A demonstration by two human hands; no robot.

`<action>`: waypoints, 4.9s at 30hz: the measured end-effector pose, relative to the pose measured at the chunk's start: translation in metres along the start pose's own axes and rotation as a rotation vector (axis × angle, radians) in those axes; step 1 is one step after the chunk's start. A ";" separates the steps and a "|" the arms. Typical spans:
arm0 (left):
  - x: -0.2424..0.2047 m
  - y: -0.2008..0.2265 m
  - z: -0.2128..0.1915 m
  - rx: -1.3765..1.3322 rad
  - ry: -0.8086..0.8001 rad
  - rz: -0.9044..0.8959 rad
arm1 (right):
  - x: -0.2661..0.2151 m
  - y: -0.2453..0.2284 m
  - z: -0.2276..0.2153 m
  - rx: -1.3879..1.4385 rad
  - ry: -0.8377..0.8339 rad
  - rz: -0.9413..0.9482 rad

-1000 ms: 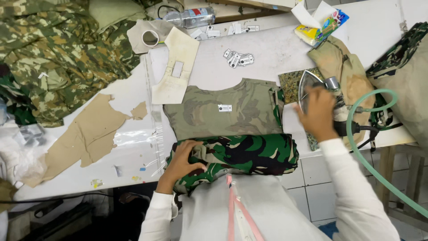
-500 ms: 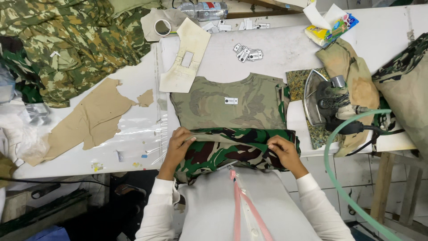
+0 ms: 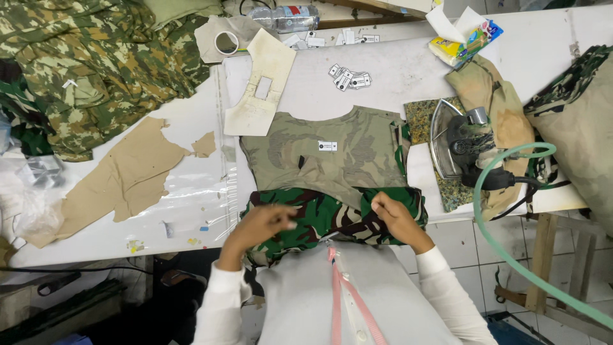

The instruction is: The person irons a camouflage-patterned shirt on a white table. They repeatedly place a white paper template over the collar area, position a small rectangular label on it, and press it with a steam iron. The person then removes the template and label, folds the shirt, and repeats the process.

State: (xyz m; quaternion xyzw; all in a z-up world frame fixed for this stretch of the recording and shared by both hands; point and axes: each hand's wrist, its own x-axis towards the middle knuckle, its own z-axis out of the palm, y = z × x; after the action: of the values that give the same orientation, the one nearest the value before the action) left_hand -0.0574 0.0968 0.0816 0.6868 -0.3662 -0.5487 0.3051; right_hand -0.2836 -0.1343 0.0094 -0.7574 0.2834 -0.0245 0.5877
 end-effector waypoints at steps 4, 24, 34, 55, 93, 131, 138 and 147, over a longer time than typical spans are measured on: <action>0.066 0.046 0.019 0.212 0.219 0.717 | -0.004 -0.043 -0.004 -0.201 -0.174 -0.241; 0.037 -0.041 0.014 1.071 0.497 0.373 | -0.021 -0.039 0.004 -0.943 0.046 0.097; 0.012 -0.043 0.007 0.663 0.324 0.610 | -0.047 -0.054 -0.069 -0.960 -0.203 0.229; 0.231 -0.038 -0.014 0.777 0.423 0.423 | 0.233 -0.005 -0.040 -1.027 0.025 0.061; 0.190 -0.114 -0.050 0.697 0.931 -0.122 | 0.231 0.065 -0.019 -1.125 0.541 -0.501; 0.149 -0.013 -0.095 0.024 1.788 0.473 | 0.194 0.053 -0.036 -0.117 0.936 -0.147; 0.167 -0.046 -0.044 -0.873 1.199 0.109 | 0.183 0.033 -0.043 0.218 1.156 -0.238; 0.168 -0.067 -0.029 0.257 1.004 -0.093 | 0.137 0.007 0.015 -0.943 0.243 -0.063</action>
State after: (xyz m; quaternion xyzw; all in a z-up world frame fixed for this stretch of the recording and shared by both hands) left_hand 0.0044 -0.0067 -0.0561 0.9128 -0.2083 -0.1154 0.3317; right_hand -0.1658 -0.1850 -0.0416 -0.9410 0.3072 0.0005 0.1421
